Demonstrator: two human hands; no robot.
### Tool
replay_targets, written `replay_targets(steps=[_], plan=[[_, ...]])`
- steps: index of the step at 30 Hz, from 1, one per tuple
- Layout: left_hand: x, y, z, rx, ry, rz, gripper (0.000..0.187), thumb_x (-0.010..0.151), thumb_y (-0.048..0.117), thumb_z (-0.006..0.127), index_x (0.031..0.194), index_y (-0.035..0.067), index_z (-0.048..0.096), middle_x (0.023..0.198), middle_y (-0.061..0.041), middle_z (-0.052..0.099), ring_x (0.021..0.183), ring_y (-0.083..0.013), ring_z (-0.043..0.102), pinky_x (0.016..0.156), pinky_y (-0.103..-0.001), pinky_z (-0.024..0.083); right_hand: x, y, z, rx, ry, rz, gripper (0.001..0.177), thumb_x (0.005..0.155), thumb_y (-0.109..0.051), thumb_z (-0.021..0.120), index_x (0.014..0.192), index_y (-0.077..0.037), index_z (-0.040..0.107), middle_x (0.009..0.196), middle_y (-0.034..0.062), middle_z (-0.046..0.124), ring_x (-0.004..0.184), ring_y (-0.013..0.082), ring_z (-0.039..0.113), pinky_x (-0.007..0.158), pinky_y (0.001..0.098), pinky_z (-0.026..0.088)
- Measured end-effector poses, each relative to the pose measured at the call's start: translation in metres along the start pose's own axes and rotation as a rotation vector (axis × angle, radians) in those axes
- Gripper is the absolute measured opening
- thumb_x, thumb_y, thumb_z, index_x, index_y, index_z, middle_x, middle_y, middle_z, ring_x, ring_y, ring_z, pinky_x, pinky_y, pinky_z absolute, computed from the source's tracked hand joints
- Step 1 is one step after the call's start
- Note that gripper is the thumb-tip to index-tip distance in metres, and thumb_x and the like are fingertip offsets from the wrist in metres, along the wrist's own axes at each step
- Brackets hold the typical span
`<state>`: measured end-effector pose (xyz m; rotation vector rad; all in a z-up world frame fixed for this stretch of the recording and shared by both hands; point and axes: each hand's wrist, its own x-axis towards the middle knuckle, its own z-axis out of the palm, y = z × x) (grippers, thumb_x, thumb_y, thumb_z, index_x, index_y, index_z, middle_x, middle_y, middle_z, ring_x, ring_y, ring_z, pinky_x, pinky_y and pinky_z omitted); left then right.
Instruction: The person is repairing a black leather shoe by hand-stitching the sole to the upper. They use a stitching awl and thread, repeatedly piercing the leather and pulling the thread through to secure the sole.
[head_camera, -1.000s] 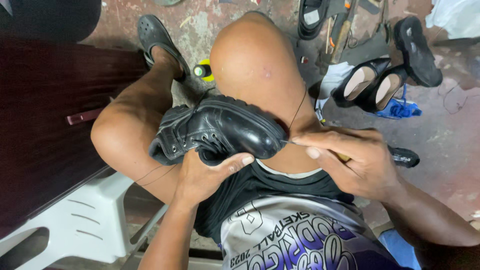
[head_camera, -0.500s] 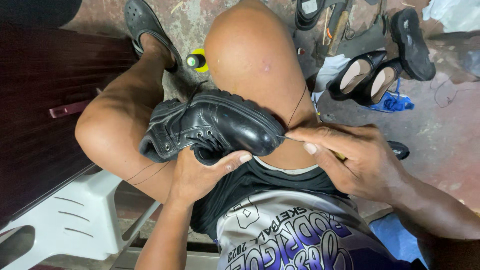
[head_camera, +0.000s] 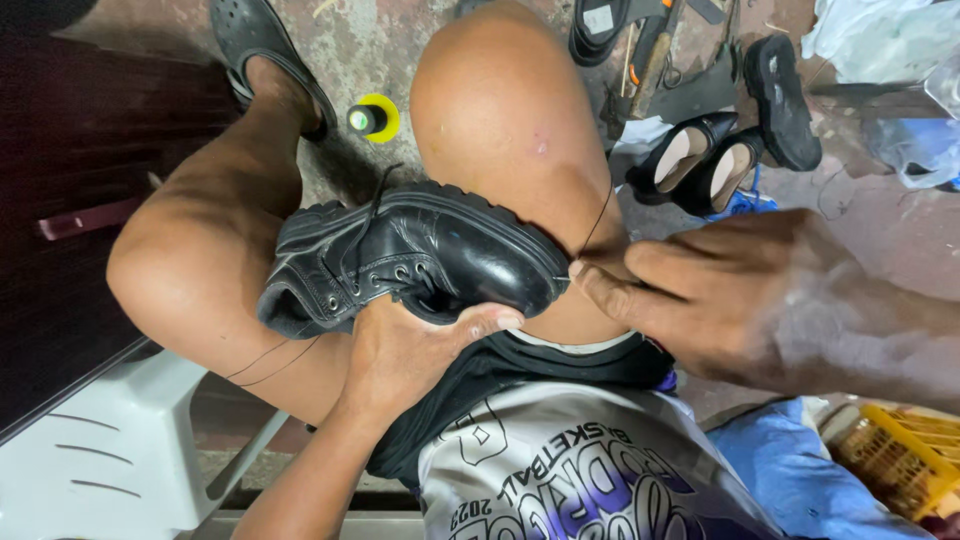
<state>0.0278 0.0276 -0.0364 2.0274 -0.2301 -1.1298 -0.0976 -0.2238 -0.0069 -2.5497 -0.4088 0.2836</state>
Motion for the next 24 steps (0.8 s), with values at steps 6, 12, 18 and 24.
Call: replay_targets(steps=[6, 12, 18, 24], plan=[[0.007, -0.005, -0.002, 0.047, 0.000, 0.083, 0.051, 0.066, 0.042, 0.092, 0.098, 0.006, 0.076, 0.098, -0.005, 0.080, 0.088, -0.0170, 0.076, 0.081, -0.032, 0.059, 0.014, 0.009, -0.007, 0.345, -0.126, 0.255, 0.025, 0.088, -0.009, 0.069, 0.113, -0.010, 0.075, 0.087, -0.0003, 0.075, 0.059, 0.0083, 0.071, 0.052, 0.0259, 0.055], [0.010, -0.010, -0.005, 0.033, -0.042, 0.098, 0.048, 0.070, 0.044, 0.088, 0.101, 0.008, 0.078, 0.100, -0.003, 0.081, 0.089, -0.0166, 0.077, 0.082, -0.032, 0.059, 0.015, 0.015, -0.001, 0.017, -0.144, -0.105, 0.031, 0.082, -0.005, 0.066, 0.112, -0.001, 0.072, 0.086, 0.0087, 0.074, 0.063, 0.0187, 0.071, 0.044, 0.0309, 0.053], [0.009, -0.014, -0.004, 0.052, -0.037, 0.073, 0.049, 0.069, 0.046, 0.088, 0.100, 0.009, 0.079, 0.099, -0.003, 0.081, 0.088, -0.0160, 0.077, 0.082, -0.033, 0.058, 0.017, 0.015, 0.003, 0.357, -0.184, 0.273, 0.024, 0.093, -0.012, 0.068, 0.116, -0.017, 0.073, 0.080, -0.0072, 0.072, 0.065, 0.0054, 0.071, 0.057, 0.0259, 0.056], [0.009, -0.017, -0.002, 0.145, -0.022, 0.016, 0.052, 0.068, 0.052, 0.087, 0.097, 0.010, 0.079, 0.097, -0.004, 0.082, 0.086, -0.0181, 0.078, 0.079, -0.034, 0.059, 0.014, 0.006, 0.002, -0.114, -0.083, -0.152, 0.035, 0.083, -0.013, 0.065, 0.116, -0.003, 0.069, 0.079, 0.0074, 0.072, 0.059, 0.0193, 0.068, 0.049, 0.0340, 0.052]])
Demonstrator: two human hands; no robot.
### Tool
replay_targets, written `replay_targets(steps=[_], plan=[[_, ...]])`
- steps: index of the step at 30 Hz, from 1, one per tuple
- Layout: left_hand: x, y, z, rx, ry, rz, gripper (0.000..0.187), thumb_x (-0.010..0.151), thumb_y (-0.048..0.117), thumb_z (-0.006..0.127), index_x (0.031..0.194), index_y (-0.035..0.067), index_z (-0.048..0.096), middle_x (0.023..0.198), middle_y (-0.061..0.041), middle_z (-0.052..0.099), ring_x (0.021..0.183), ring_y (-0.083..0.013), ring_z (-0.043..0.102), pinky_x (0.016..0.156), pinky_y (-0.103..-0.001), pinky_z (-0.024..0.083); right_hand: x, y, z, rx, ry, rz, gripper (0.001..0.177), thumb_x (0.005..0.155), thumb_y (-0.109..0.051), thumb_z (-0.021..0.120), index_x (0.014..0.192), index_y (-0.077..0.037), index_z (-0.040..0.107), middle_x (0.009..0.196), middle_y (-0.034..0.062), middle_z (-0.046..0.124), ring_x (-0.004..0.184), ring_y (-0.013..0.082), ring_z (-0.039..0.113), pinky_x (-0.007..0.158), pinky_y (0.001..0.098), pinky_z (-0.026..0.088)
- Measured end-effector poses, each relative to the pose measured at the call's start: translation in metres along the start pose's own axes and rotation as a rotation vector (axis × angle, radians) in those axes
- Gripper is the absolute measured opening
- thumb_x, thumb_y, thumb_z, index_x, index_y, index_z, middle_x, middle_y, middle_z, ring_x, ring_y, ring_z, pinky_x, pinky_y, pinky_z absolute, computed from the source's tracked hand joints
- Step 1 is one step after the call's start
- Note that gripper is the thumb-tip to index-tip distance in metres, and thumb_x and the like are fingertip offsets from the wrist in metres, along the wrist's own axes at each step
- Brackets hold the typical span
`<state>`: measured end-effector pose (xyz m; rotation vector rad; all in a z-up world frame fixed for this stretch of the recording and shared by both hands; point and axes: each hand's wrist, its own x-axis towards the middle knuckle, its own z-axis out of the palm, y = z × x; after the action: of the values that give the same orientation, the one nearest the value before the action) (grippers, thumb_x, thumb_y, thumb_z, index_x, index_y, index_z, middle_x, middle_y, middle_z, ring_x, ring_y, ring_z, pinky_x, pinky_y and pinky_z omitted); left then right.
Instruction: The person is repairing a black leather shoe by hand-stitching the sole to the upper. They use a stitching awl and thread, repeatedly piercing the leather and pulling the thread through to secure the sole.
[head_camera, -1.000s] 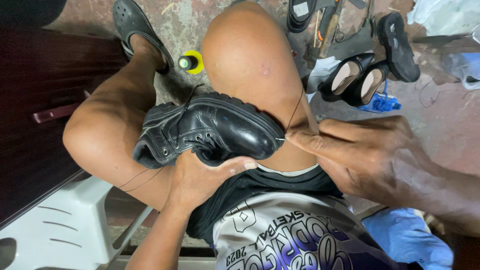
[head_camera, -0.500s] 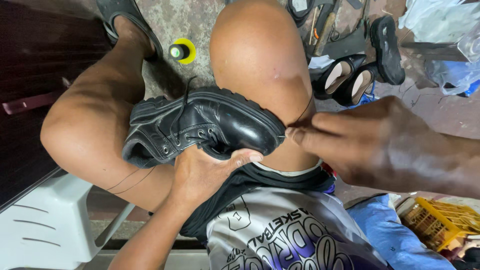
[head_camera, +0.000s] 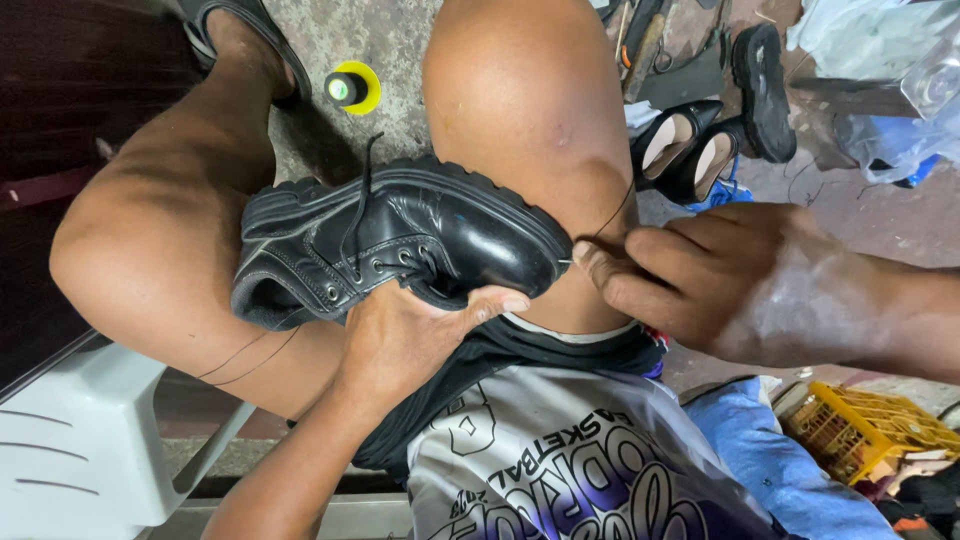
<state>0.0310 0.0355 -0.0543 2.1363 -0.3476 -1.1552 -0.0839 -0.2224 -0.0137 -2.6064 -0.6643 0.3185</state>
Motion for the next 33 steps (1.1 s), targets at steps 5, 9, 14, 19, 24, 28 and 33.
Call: replay_targets(steps=[5, 9, 14, 19, 24, 28, 33], plan=[[0.000, -0.002, 0.003, 0.043, 0.029, -0.002, 0.055, 0.067, 0.055, 0.087, 0.099, 0.011, 0.079, 0.098, -0.006, 0.081, 0.089, -0.0215, 0.077, 0.079, -0.036, 0.058, 0.010, -0.001, -0.005, 0.432, -0.079, 0.430, 0.021, 0.095, -0.009, 0.060, 0.111, -0.013, 0.072, 0.069, 0.0032, 0.070, 0.049, 0.0126, 0.065, 0.044, 0.0298, 0.052], [-0.001, 0.001, 0.002, -0.031, 0.020, 0.057, 0.054, 0.069, 0.055, 0.085, 0.098, 0.010, 0.079, 0.098, -0.005, 0.082, 0.088, -0.0215, 0.079, 0.080, -0.036, 0.060, 0.027, -0.001, -0.008, 0.626, -0.162, 0.530, 0.012, 0.094, -0.015, 0.060, 0.100, -0.013, 0.069, 0.064, 0.0002, 0.069, 0.049, 0.0112, 0.066, 0.045, 0.0286, 0.053], [0.004, 0.016, -0.006, -0.027, 0.013, 0.129, 0.054, 0.074, 0.052, 0.087, 0.103, 0.007, 0.079, 0.102, -0.010, 0.079, 0.094, -0.0244, 0.076, 0.085, -0.036, 0.058, 0.039, -0.011, -0.002, 0.032, -0.003, 0.166, 0.013, 0.088, -0.014, 0.062, 0.097, -0.004, 0.060, 0.071, 0.0084, 0.065, 0.054, 0.0206, 0.064, 0.043, 0.0364, 0.049], [-0.007, 0.002, -0.015, 0.055, -0.100, -0.188, 0.060, 0.064, 0.052, 0.092, 0.099, 0.005, 0.078, 0.093, -0.016, 0.079, 0.089, -0.0197, 0.078, 0.082, -0.033, 0.057, 0.037, -0.024, -0.009, 0.052, -0.018, 0.288, 0.004, 0.087, -0.005, 0.065, 0.091, -0.003, 0.065, 0.063, 0.0071, 0.065, 0.044, 0.0224, 0.061, 0.038, 0.0398, 0.047], [-0.065, -0.083, -0.041, -0.492, 0.172, 0.271, 0.038, 0.085, 0.029, 0.080, 0.095, 0.000, 0.058, 0.087, -0.010, 0.058, 0.080, -0.0176, 0.056, 0.075, -0.030, 0.051, 0.028, -0.028, -0.024, 0.015, -0.093, 0.460, 0.031, 0.081, -0.023, 0.076, 0.108, -0.010, 0.070, 0.075, 0.0101, 0.069, 0.050, 0.0192, 0.064, 0.047, 0.0343, 0.051], [-0.112, -0.147, -0.058, -0.889, 0.321, 0.158, 0.032, 0.115, 0.019, 0.048, 0.089, 0.005, 0.060, 0.085, -0.003, 0.062, 0.077, -0.0113, 0.060, 0.073, -0.026, 0.050, 0.028, -0.041, -0.032, 0.030, 0.208, 0.371, 0.042, 0.081, -0.015, 0.080, 0.115, 0.002, 0.064, 0.100, 0.0208, 0.068, 0.077, 0.0271, 0.069, 0.065, 0.0358, 0.056], [-0.141, -0.170, -0.060, 0.210, 0.762, -0.381, 0.020, 0.100, 0.018, 0.066, 0.109, 0.000, 0.065, 0.113, -0.021, 0.063, 0.079, -0.0311, 0.064, 0.073, -0.044, 0.048, 0.071, -0.067, -0.025, 0.160, 0.150, 0.026, 0.043, 0.084, -0.013, 0.076, 0.126, -0.009, 0.065, 0.109, 0.0115, 0.070, 0.083, 0.0213, 0.072, 0.067, 0.0327, 0.058]])
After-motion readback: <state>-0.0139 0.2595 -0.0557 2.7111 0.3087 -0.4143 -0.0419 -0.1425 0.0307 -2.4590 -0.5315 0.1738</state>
